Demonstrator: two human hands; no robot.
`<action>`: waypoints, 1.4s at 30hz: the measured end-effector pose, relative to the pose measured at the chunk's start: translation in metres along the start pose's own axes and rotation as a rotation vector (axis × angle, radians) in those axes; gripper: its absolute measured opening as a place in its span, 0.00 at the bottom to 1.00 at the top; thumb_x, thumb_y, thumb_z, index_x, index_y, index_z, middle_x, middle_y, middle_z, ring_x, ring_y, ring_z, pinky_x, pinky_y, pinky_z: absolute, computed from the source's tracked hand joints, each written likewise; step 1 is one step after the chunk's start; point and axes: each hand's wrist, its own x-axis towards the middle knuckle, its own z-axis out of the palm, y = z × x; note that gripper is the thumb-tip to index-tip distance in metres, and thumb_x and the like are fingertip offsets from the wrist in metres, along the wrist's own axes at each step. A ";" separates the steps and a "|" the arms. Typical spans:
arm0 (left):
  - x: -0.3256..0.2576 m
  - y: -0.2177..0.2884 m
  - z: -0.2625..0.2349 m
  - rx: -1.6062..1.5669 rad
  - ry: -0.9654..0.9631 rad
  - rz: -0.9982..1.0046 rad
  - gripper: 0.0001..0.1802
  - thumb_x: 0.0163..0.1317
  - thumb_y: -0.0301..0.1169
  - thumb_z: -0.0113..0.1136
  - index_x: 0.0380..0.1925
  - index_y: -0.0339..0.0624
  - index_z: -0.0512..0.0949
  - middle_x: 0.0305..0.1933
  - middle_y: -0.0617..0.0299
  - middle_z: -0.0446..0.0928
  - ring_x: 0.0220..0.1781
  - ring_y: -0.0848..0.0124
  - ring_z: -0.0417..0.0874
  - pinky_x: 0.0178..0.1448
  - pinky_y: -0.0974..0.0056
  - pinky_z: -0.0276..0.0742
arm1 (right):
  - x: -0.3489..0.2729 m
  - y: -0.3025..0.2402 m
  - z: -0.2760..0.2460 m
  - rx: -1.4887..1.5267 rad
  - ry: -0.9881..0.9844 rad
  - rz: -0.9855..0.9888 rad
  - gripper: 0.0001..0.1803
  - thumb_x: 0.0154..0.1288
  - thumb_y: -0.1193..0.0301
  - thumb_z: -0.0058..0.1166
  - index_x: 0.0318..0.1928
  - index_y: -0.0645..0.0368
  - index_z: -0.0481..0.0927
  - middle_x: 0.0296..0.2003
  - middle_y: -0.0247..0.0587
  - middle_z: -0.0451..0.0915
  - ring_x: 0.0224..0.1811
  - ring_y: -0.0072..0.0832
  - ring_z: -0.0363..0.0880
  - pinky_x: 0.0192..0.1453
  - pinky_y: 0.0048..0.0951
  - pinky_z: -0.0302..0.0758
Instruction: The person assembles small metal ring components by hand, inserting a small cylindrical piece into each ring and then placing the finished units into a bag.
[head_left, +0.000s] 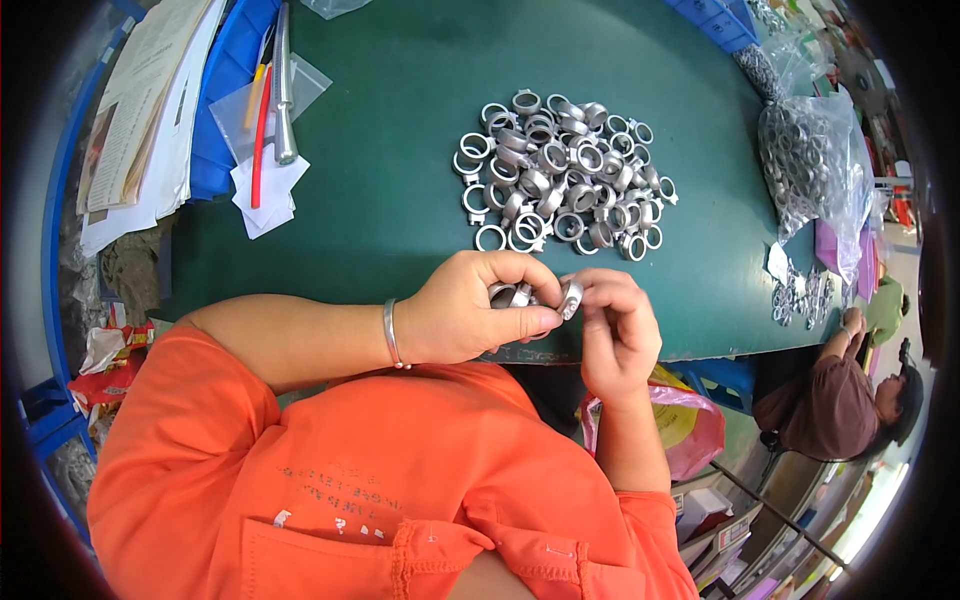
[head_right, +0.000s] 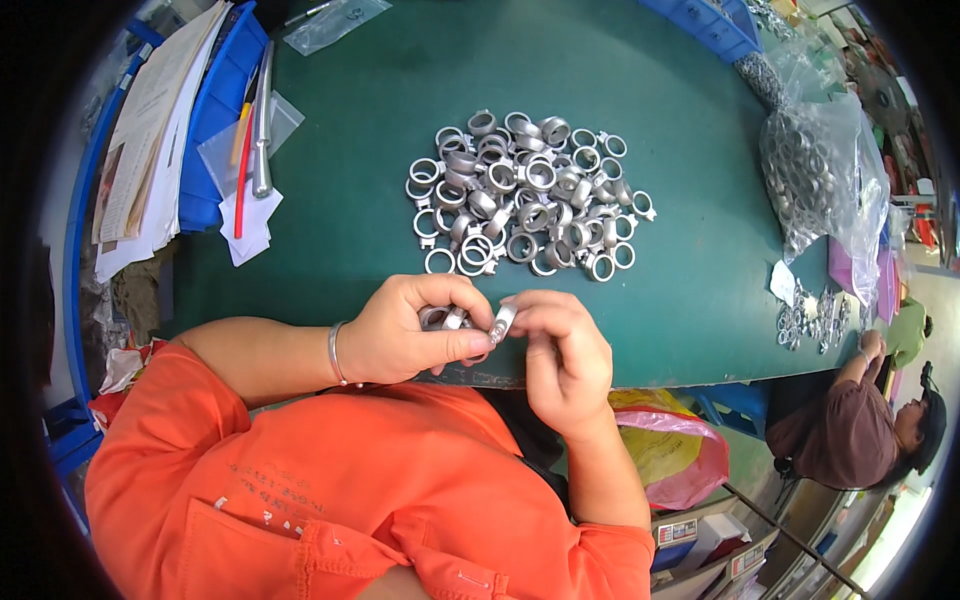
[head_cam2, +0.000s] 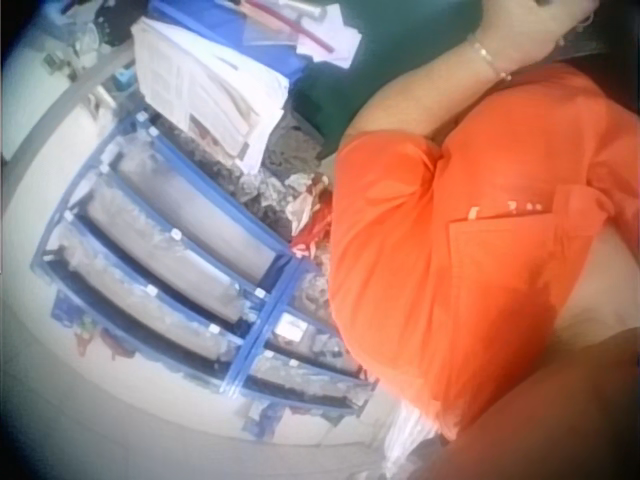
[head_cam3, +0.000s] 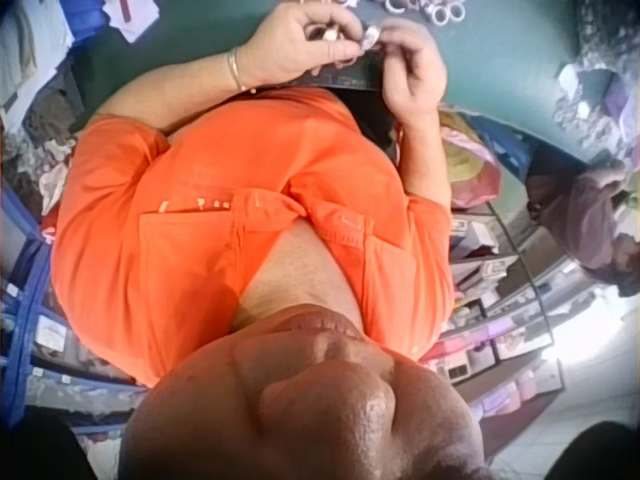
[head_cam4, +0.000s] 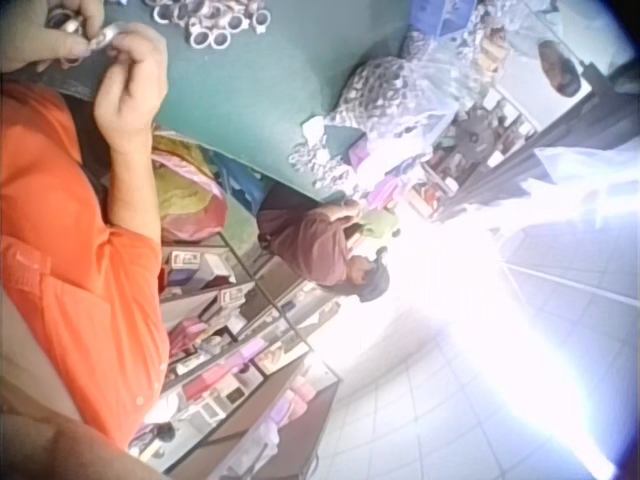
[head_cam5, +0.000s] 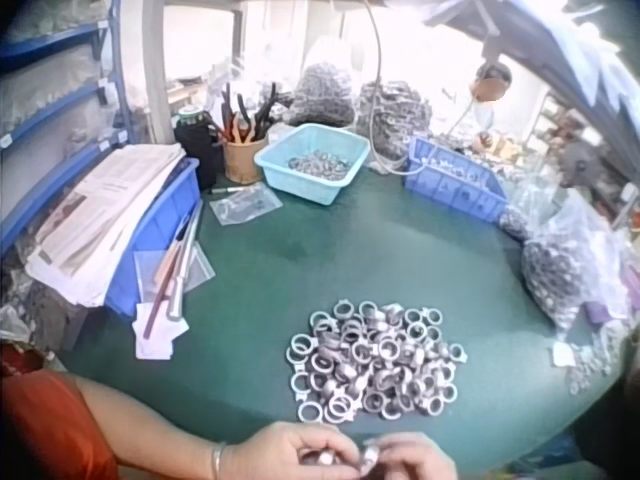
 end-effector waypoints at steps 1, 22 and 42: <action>0.000 0.000 0.000 0.022 0.004 0.016 0.05 0.57 0.25 0.59 0.34 0.39 0.77 0.31 0.65 0.76 0.30 0.80 0.77 0.23 0.77 0.69 | -0.002 -0.005 0.004 0.162 0.057 0.154 0.06 0.60 0.84 0.47 0.38 0.66 0.73 0.36 0.43 0.76 0.31 0.25 0.75 0.34 0.22 0.73; 0.004 -0.009 -0.011 -0.664 -0.219 -0.557 0.16 0.64 0.41 0.50 0.38 0.40 0.75 0.34 0.59 0.77 0.35 0.64 0.83 0.16 0.75 0.69 | 0.034 -0.001 -0.002 -0.498 0.120 -0.038 0.08 0.48 0.83 0.56 0.32 0.62 0.78 0.33 0.43 0.76 0.35 0.36 0.74 0.41 0.32 0.70; 0.002 0.005 -0.004 -0.192 0.023 -0.204 0.05 0.59 0.27 0.58 0.32 0.39 0.73 0.26 0.61 0.76 0.24 0.80 0.75 0.18 0.78 0.64 | 0.051 0.021 0.004 -0.788 0.104 -0.214 0.07 0.45 0.74 0.62 0.29 0.52 0.79 0.27 0.30 0.72 0.33 0.31 0.69 0.43 0.31 0.57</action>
